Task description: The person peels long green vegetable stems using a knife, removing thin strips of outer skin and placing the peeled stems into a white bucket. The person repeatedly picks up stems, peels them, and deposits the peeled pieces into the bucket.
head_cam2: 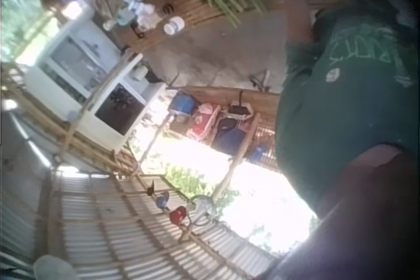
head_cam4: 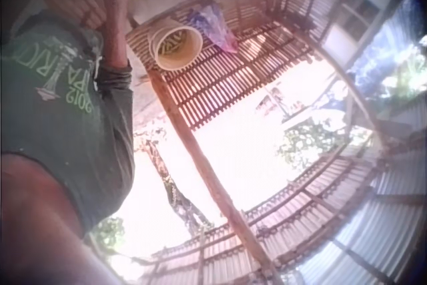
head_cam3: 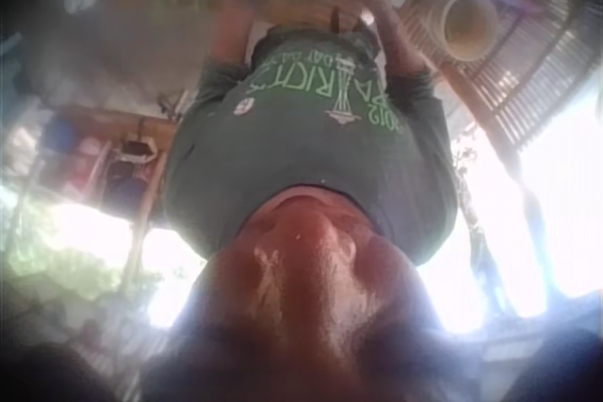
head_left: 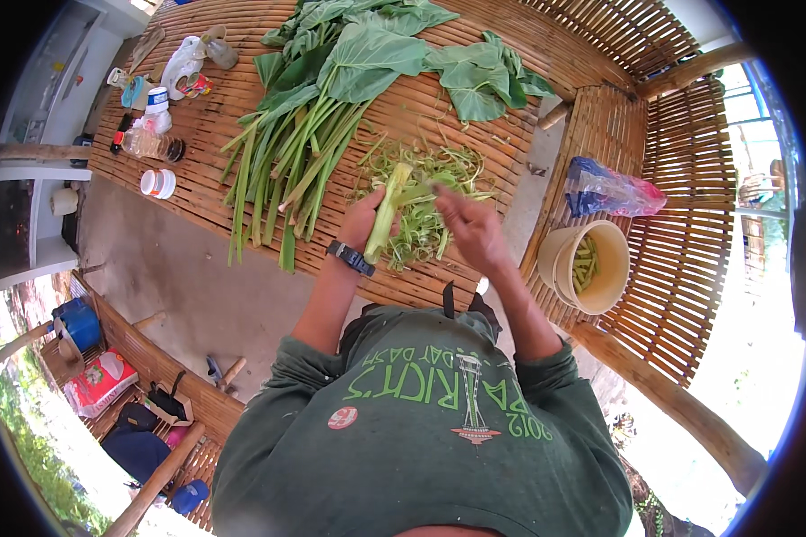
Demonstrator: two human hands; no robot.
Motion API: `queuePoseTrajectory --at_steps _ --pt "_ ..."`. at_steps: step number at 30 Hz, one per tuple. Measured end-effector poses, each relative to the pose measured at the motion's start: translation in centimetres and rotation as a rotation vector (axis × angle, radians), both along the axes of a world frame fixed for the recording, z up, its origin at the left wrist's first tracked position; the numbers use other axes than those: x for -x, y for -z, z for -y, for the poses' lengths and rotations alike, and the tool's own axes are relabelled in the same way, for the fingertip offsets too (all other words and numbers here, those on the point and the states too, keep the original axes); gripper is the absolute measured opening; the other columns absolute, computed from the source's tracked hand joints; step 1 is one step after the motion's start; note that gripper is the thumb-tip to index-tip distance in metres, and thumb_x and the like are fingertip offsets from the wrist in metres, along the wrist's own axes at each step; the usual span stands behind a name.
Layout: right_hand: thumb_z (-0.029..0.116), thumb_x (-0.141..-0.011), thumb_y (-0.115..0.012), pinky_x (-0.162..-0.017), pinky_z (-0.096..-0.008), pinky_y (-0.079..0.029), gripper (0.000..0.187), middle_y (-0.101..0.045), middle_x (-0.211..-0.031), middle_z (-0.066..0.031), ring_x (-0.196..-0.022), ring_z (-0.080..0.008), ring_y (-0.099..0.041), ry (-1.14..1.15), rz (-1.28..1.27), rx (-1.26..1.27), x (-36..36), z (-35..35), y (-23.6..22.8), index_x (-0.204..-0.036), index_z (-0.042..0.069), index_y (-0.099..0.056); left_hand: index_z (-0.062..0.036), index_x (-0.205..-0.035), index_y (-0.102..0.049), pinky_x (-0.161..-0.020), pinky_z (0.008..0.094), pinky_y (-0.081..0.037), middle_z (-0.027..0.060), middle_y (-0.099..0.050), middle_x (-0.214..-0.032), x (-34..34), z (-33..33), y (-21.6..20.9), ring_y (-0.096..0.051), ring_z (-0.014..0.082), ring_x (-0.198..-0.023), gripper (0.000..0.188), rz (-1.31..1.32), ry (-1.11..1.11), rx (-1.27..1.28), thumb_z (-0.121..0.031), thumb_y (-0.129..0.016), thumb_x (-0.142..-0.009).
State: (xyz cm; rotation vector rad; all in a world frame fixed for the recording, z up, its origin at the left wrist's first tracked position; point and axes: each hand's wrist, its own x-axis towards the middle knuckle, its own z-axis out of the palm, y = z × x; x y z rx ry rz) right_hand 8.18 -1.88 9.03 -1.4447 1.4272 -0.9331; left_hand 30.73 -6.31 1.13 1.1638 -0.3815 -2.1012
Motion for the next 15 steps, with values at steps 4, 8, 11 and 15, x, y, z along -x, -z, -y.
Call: queuePoseTrajectory --at_steps 4,8,11,15 --pt "0.036 -0.110 -0.061 -0.059 -0.0222 -0.038 0.047 -0.053 -0.079 0.0057 -0.068 -0.0036 -0.044 0.298 0.012 0.005 5.3 3.2 -3.3 -0.144 0.004 -0.065 0.0014 -0.112 -0.062 -0.061 0.0318 -0.052 0.0099 -0.061 -0.083 -2.0 -0.4 1.7 -0.056 0.0179 -0.065 0.044 -0.157 -0.007 -0.010 -0.038 -0.042 -0.115" --pt "0.037 -0.111 -0.058 -0.053 -0.0209 -0.031 0.048 -0.051 -0.075 0.0076 -0.060 -0.0013 -0.038 0.430 0.130 0.190 8.5 5.1 -6.6 -0.148 0.006 -0.062 0.0028 -0.112 -0.061 -0.062 0.0325 -0.053 0.0107 -0.062 -0.085 -3.7 -0.8 3.2 -0.058 0.0187 -0.068 0.045 -0.176 -0.071 -0.072 -0.037 -0.041 -0.115" --pt "0.036 -0.111 -0.058 -0.053 -0.0196 -0.030 0.045 -0.053 -0.075 0.0083 -0.060 0.0006 -0.038 0.285 -0.007 0.054 8.5 5.3 -5.7 -0.147 0.009 -0.064 0.0027 -0.117 -0.059 -0.059 0.0335 -0.054 0.0115 -0.062 -0.085 -2.9 -0.8 2.5 -0.060 0.0201 -0.069 0.044 -0.165 -0.167 -0.169 -0.037 -0.040 -0.115" --pt "0.038 -0.109 -0.060 -0.063 -0.0397 -0.053 0.056 -0.070 -0.082 -0.0105 -0.065 -0.0247 -0.064 0.009 -0.465 0.166 4.5 3.9 -2.0 -0.156 0.008 -0.053 -0.0005 -0.121 -0.059 -0.056 0.0307 -0.053 0.0115 -0.064 -0.083 -1.9 0.0 2.0 -0.060 0.0199 -0.065 0.042 -0.213 -0.231 -0.127 -0.038 -0.041 -0.115"
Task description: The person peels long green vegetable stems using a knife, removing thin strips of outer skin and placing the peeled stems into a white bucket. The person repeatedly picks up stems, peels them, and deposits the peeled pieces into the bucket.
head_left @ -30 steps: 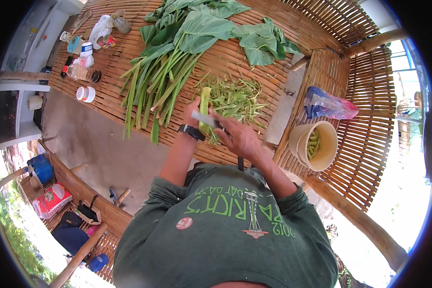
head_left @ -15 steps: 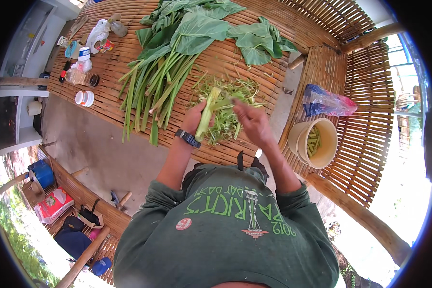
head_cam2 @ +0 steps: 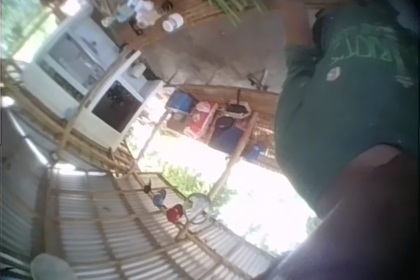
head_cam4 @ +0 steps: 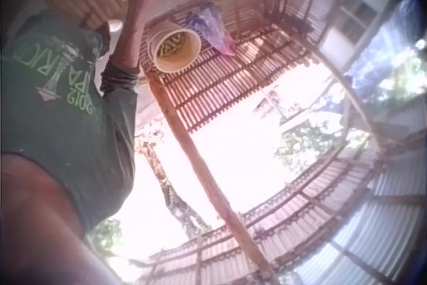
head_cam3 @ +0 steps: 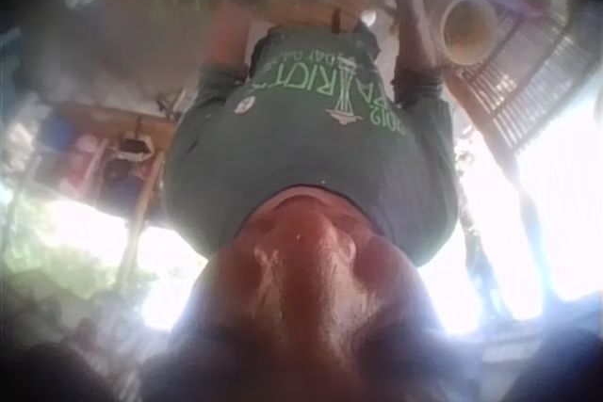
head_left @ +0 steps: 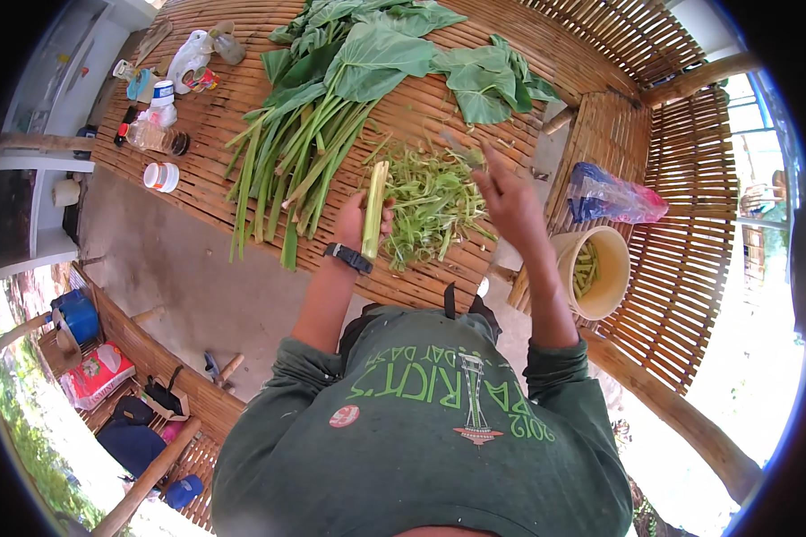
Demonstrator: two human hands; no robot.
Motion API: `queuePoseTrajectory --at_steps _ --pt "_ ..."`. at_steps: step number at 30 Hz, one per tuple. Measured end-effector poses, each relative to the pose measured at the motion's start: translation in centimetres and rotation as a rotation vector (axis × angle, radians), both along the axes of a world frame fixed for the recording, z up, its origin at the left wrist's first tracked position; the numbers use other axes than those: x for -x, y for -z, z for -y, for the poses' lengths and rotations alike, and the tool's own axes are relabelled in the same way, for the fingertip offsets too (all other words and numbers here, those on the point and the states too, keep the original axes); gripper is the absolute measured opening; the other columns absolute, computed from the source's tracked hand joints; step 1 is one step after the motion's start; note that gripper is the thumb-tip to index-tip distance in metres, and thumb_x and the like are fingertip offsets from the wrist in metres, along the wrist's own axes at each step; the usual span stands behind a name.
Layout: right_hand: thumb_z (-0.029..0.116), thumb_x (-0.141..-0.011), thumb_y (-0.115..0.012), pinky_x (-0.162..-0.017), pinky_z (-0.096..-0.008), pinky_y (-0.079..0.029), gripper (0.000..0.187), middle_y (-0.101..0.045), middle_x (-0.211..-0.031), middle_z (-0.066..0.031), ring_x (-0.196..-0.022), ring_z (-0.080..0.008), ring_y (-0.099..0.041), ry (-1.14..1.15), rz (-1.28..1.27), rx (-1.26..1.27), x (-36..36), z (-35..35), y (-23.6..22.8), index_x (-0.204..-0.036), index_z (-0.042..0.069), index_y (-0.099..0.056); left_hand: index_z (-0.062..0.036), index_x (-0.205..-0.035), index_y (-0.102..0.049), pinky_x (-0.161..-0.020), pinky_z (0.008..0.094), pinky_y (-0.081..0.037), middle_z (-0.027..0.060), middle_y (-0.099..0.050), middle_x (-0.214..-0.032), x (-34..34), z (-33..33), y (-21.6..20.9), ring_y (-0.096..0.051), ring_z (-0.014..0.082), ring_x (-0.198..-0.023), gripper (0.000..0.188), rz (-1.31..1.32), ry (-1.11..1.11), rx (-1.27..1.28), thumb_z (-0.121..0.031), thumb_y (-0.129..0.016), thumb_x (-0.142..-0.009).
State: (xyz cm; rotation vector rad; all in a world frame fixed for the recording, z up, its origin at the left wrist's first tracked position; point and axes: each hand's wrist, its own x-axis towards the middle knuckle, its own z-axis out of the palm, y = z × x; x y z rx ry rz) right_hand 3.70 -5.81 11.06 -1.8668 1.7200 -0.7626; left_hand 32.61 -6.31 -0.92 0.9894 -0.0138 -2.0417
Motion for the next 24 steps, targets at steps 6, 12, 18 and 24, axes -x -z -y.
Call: queuePoseTrajectory --at_steps 6,12,18,24 --pt "0.044 -0.108 -0.057 -0.070 -0.0516 -0.056 0.065 -0.074 -0.100 -0.0238 -0.081 -0.0433 -0.072 -0.176 0.088 -0.176 -5.9 -4.4 2.0 -0.161 0.011 -0.040 -0.0062 -0.117 -0.059 -0.049 0.0331 -0.050 0.0099 -0.062 -0.078 2.1 0.8 -0.8 -0.059 0.0207 -0.060 0.042 0.110 -0.105 -0.031 -0.043 -0.038 -0.115" --pt "0.039 -0.106 -0.060 -0.079 -0.0513 -0.057 0.062 -0.073 -0.111 -0.0232 -0.091 -0.0443 -0.071 -0.372 0.205 -0.141 -8.0 -7.3 1.4 -0.157 0.009 -0.045 -0.0067 -0.112 -0.056 -0.055 0.0371 -0.051 0.0095 -0.062 -0.081 2.2 1.3 1.0 -0.057 0.0245 -0.063 0.045 -0.024 -0.065 -0.006 -0.045 -0.033 -0.115" --pt "0.036 -0.107 -0.060 -0.082 -0.0481 -0.057 0.049 -0.073 -0.110 -0.0217 -0.095 -0.0424 -0.071 -0.334 0.281 -0.105 -8.2 -7.3 1.9 -0.149 0.011 -0.057 -0.0087 -0.113 -0.056 -0.058 0.0359 -0.049 0.0067 -0.058 -0.079 2.5 1.3 0.6 -0.055 0.0229 -0.062 0.045 -0.036 -0.109 0.010 -0.048 -0.034 -0.115" --pt "0.034 -0.108 -0.061 -0.085 -0.0411 -0.056 0.044 -0.076 -0.114 -0.0193 -0.093 -0.0309 -0.074 -0.141 0.452 -0.211 -5.9 -4.8 1.4 -0.142 0.005 -0.065 -0.0083 -0.112 -0.056 -0.053 0.0325 -0.047 0.0065 -0.060 -0.085 3.2 1.4 -1.9 -0.057 0.0178 -0.067 0.042 0.253 -0.037 0.108 -0.046 -0.037 -0.115"
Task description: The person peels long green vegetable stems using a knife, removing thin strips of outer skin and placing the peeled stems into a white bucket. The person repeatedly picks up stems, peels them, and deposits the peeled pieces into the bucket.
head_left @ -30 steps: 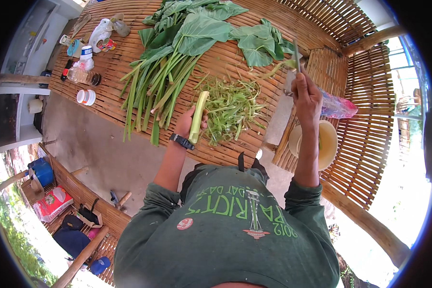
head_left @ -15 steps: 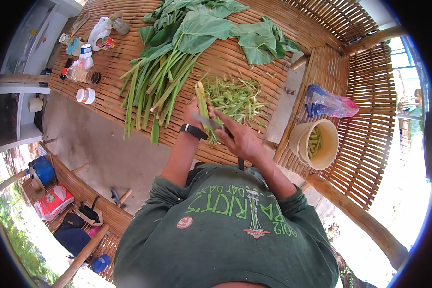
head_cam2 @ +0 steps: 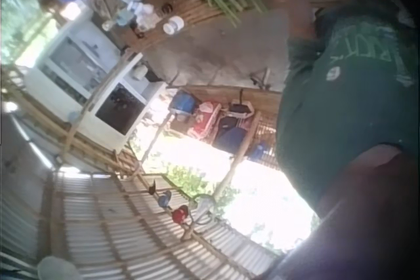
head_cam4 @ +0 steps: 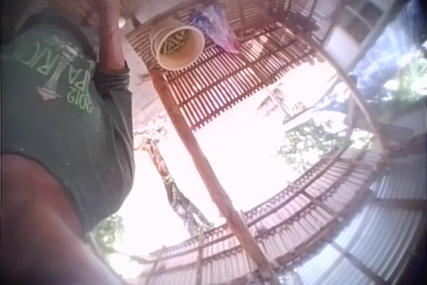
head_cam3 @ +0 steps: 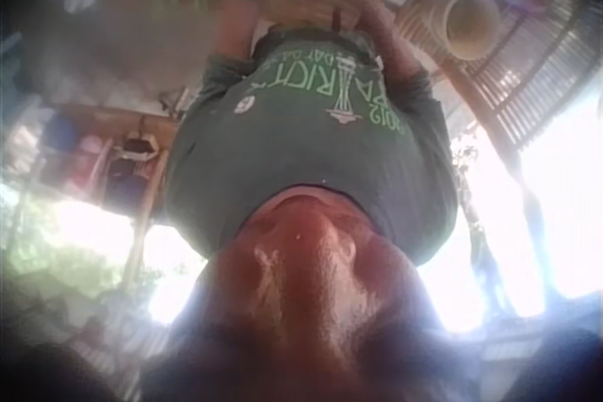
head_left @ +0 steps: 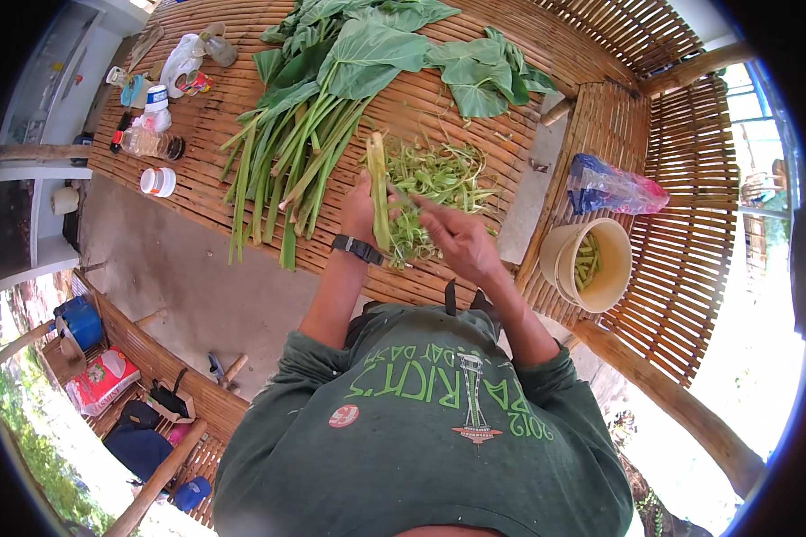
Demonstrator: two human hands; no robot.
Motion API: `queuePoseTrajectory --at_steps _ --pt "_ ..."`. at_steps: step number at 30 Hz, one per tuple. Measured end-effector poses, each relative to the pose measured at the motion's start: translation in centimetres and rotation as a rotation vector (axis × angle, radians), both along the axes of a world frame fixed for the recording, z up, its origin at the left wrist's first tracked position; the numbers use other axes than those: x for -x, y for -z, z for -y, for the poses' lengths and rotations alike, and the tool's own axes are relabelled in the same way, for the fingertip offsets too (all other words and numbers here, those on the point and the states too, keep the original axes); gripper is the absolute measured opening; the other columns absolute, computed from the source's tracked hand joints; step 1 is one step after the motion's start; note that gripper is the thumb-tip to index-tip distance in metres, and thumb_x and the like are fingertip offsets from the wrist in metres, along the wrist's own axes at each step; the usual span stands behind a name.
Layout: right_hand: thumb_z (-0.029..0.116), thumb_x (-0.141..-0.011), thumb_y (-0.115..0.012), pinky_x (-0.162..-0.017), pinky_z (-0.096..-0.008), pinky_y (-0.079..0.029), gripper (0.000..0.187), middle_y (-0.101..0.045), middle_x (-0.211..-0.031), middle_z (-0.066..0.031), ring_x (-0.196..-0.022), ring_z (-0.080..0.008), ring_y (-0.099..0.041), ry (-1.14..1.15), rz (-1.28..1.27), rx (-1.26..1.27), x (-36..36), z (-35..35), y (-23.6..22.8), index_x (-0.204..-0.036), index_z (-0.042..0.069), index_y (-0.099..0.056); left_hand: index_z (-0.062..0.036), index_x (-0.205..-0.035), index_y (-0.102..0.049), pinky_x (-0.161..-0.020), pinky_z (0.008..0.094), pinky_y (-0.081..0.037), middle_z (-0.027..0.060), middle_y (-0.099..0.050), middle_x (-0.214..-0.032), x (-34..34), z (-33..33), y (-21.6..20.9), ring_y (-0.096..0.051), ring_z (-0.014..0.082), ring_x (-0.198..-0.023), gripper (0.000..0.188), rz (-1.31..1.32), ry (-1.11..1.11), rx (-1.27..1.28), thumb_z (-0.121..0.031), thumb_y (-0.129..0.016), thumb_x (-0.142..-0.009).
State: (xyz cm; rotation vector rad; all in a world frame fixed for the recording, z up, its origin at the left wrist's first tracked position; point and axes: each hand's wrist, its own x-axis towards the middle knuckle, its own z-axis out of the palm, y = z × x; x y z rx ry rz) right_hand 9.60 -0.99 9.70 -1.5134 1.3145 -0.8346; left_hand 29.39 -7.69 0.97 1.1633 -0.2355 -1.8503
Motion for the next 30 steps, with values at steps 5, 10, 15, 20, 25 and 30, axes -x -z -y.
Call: queuePoseTrajectory --at_steps 5,10,15,20,25,30 --pt "0.036 -0.110 -0.061 -0.064 -0.0262 -0.045 0.047 -0.064 -0.079 0.0024 -0.072 -0.0074 -0.054 0.367 0.079 -0.053 4.9 4.1 -3.4 -0.147 0.008 -0.063 -0.0028 -0.108 -0.056 -0.052 0.0290 -0.048 0.0082 -0.060 -0.086 -1.5 -1.4 0.4 -0.057 0.0156 -0.068 0.044 -0.021 0.112 -0.002 -0.043 -0.040 -0.115" --pt "0.038 -0.111 -0.059 -0.059 -0.0233 -0.037 0.049 -0.051 -0.075 0.0065 -0.067 -0.0040 -0.044 0.476 0.092 0.080 8.8 6.3 -5.8 -0.148 0.006 -0.061 -0.0062 -0.104 -0.057 -0.051 0.0278 -0.047 0.0047 -0.060 -0.074 -4.0 -2.3 2.8 -0.056 0.0157 -0.056 0.047 -0.096 0.177 -0.099 -0.050 -0.043 -0.114" --pt "0.043 -0.109 -0.056 -0.064 -0.0372 -0.051 0.070 -0.067 -0.075 -0.0133 -0.068 -0.0198 -0.063 0.156 -0.445 0.016 5.7 5.4 -2.4 -0.163 0.002 -0.036 -0.0065 -0.105 -0.056 -0.054 0.0273 -0.049 0.0070 -0.062 -0.077 -3.0 -1.8 2.1 -0.060 0.0169 -0.060 0.042 -0.062 0.059 -0.119 -0.045 -0.044 -0.114" --pt "0.042 -0.108 -0.055 -0.074 -0.0515 -0.057 0.077 -0.073 -0.090 -0.0247 -0.082 -0.0437 -0.072 -0.153 -0.446 -0.106 0.0 0.9 -1.4 -0.168 0.008 -0.019 -0.0013 -0.111 -0.059 -0.058 0.0318 -0.056 0.0110 -0.066 -0.079 -2.0 -0.6 2.9 -0.064 0.0214 -0.063 0.036 -0.244 -0.104 -0.186 -0.035 -0.045 -0.113" --pt "0.041 -0.108 -0.055 -0.075 -0.0520 -0.057 0.072 -0.074 -0.107 -0.0216 -0.086 -0.0458 -0.071 -0.317 -0.305 0.110 -2.0 -2.1 -0.9 -0.166 0.010 -0.026 -0.0001 -0.102 -0.063 -0.058 0.0323 -0.056 0.0123 -0.064 -0.081 -2.6 0.3 4.9 -0.064 0.0237 -0.067 0.043 -0.256 0.106 -0.059 -0.037 -0.045 -0.112" --pt "0.036 -0.108 -0.056 -0.078 -0.0511 -0.058 0.057 -0.073 -0.117 -0.0205 -0.090 -0.0430 -0.071 -0.317 -0.260 0.110 -2.0 -1.8 -0.9 -0.160 0.014 -0.044 -0.0020 -0.101 -0.061 -0.051 0.0301 -0.049 0.0095 -0.063 -0.080 -1.6 0.4 2.7 -0.060 0.0213 -0.063 0.043 -0.236 0.102 -0.135 -0.040 -0.043 -0.112"
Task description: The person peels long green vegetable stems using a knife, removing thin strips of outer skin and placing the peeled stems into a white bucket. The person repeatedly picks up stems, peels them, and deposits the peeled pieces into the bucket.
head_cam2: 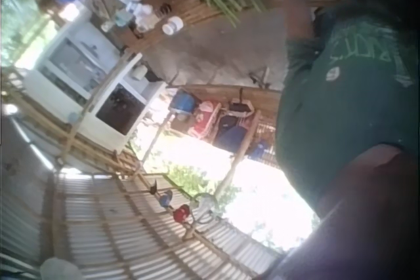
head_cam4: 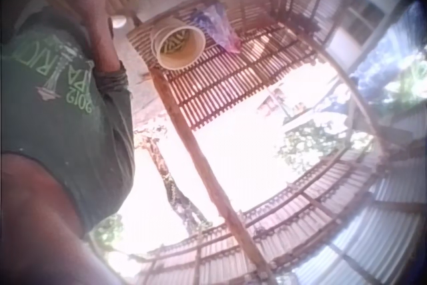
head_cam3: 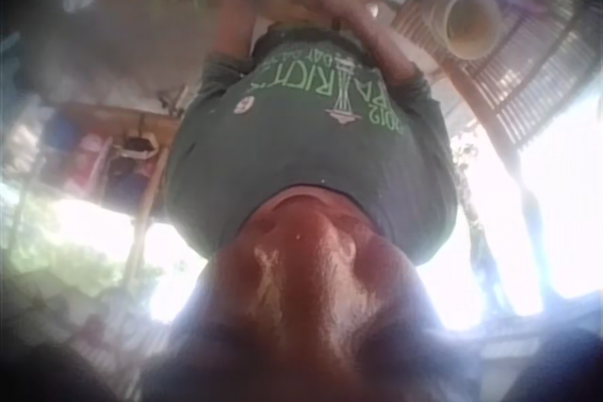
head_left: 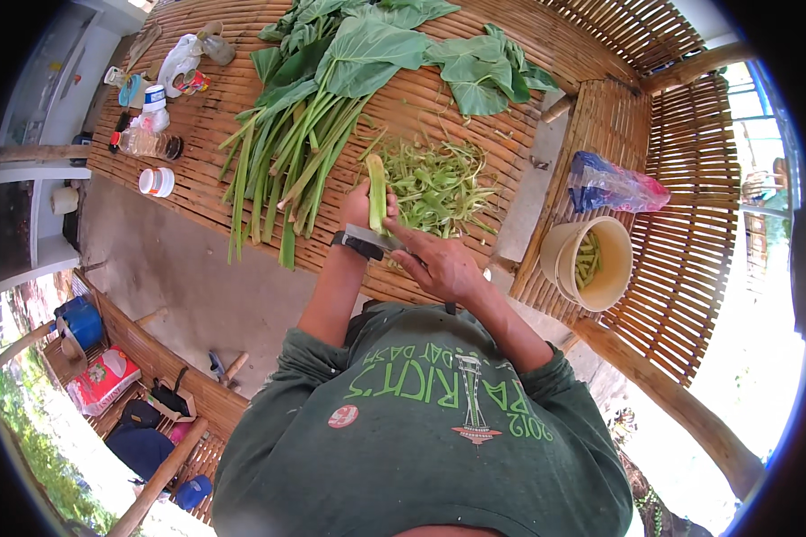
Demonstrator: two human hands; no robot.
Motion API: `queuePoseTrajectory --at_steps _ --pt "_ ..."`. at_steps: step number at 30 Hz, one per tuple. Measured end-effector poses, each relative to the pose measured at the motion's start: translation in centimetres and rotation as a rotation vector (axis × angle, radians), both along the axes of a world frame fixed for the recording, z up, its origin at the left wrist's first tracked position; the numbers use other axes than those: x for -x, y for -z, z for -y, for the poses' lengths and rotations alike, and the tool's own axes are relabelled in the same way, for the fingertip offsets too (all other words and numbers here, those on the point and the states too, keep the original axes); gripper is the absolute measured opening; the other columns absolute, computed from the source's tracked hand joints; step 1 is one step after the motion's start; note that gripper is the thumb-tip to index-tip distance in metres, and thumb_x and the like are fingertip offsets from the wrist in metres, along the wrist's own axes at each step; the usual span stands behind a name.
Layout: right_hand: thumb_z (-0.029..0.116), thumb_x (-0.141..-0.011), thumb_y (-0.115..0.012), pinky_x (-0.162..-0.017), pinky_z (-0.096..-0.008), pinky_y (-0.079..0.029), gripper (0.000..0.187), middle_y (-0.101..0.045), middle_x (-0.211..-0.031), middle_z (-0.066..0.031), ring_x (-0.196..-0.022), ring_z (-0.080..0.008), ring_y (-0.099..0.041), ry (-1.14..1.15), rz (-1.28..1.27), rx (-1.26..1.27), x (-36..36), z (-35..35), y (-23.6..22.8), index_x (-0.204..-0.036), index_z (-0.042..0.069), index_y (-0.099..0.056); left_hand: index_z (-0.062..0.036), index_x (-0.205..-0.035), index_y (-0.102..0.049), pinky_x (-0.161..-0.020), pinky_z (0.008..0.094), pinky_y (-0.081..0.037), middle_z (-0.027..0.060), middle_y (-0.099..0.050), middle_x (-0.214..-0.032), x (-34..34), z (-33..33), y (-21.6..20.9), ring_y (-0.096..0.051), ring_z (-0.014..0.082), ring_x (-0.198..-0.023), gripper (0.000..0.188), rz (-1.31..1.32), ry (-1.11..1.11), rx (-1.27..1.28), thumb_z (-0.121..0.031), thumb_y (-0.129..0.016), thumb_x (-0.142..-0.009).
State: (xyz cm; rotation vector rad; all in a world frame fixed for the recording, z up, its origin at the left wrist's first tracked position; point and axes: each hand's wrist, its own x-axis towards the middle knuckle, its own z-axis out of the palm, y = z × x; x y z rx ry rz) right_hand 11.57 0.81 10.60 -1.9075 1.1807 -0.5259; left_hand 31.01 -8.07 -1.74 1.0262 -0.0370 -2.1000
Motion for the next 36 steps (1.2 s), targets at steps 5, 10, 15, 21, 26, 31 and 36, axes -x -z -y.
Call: queuePoseTrajectory --at_steps 5,10,15,21,26,31,36 --pt "0.033 -0.109 -0.056 -0.083 -0.0474 -0.058 0.045 -0.074 -0.115 -0.0207 -0.095 -0.0415 -0.071 0.032 0.125 -0.100 -0.2 0.0 -0.3 -0.149 0.014 -0.060 -0.0033 -0.104 -0.059 -0.048 0.0296 -0.044 0.0062 -0.059 -0.078 -0.4 0.2 -0.6 -0.056 0.0180 -0.061 0.045 0.072 0.030 0.070 -0.042 -0.039 -0.113" --pt "0.034 -0.109 -0.058 -0.091 -0.0393 -0.056 0.042 -0.075 -0.119 -0.0202 -0.102 -0.0325 -0.075 0.157 0.314 -0.261 0.2 0.9 0.6 -0.145 0.012 -0.065 -0.0028 -0.105 -0.059 -0.051 0.0268 -0.044 0.0060 -0.058 -0.078 -0.7 0.0 -0.7 -0.053 0.0167 -0.060 0.045 0.063 0.069 0.124 -0.043 -0.039 -0.114" --pt "0.038 -0.111 -0.058 -0.083 -0.0320 -0.054 0.046 -0.079 -0.111 -0.0075 -0.094 -0.0134 -0.067 0.511 0.401 -0.199 4.3 3.9 0.6 -0.148 0.012 -0.063 -0.0008 -0.108 -0.059 -0.057 0.0271 -0.048 0.0069 -0.059 -0.081 0.0 -1.2 -1.9 -0.054 0.0167 -0.064 0.047 -0.077 -0.021 0.100 -0.046 -0.045 -0.114" --pt "0.040 -0.112 -0.056 -0.045 -0.0211 -0.026 0.048 -0.051 -0.073 0.0062 -0.054 -0.0016 -0.038 0.883 0.549 -0.014 10.0 7.4 -4.3 -0.147 0.007 -0.062 -0.0031 -0.121 -0.061 -0.069 0.0313 -0.054 0.0066 -0.065 -0.101 -2.2 -2.4 -0.1 -0.062 0.0172 -0.081 0.038 -0.036 0.038 0.211 -0.040 -0.055 -0.111" --pt "0.038 -0.110 -0.058 -0.053 -0.0290 -0.041 0.053 -0.052 -0.073 0.0012 -0.062 -0.0073 -0.048 0.701 0.221 -0.105 9.9 7.0 -2.8 -0.153 0.007 -0.056 -0.0089 -0.133 -0.063 -0.095 0.0332 -0.052 -0.0005 -0.069 -0.118 -1.7 -2.7 0.5 -0.064 0.0133 -0.105 0.034 0.139 -0.125 0.307 -0.018 -0.072 -0.102" --pt "0.039 -0.109 -0.058 -0.070 -0.0380 -0.051 0.055 -0.068 -0.084 -0.0174 -0.072 -0.0184 -0.059 0.525 -0.027 -0.132 4.5 4.7 0.1 -0.156 0.013 -0.053 -0.0136 -0.136 -0.063 -0.089 0.0297 -0.050 -0.0043 -0.067 -0.123 -1.4 -2.5 0.2 -0.063 0.0119 -0.105 0.037 0.430 -0.097 0.416 -0.016 -0.073 -0.101" --pt "0.039 -0.109 -0.057 -0.073 -0.0356 -0.052 0.053 -0.068 -0.084 -0.0152 -0.073 -0.0178 -0.060 0.455 0.223 -0.302 1.1 3.7 0.9 -0.153 0.010 -0.056 -0.0063 -0.136 -0.062 -0.088 0.0315 -0.054 0.0037 -0.068 -0.122 -0.1 -2.8 -2.3 -0.066 0.0160 -0.103 0.033 0.340 -0.048 0.476 -0.012 -0.063 -0.103"
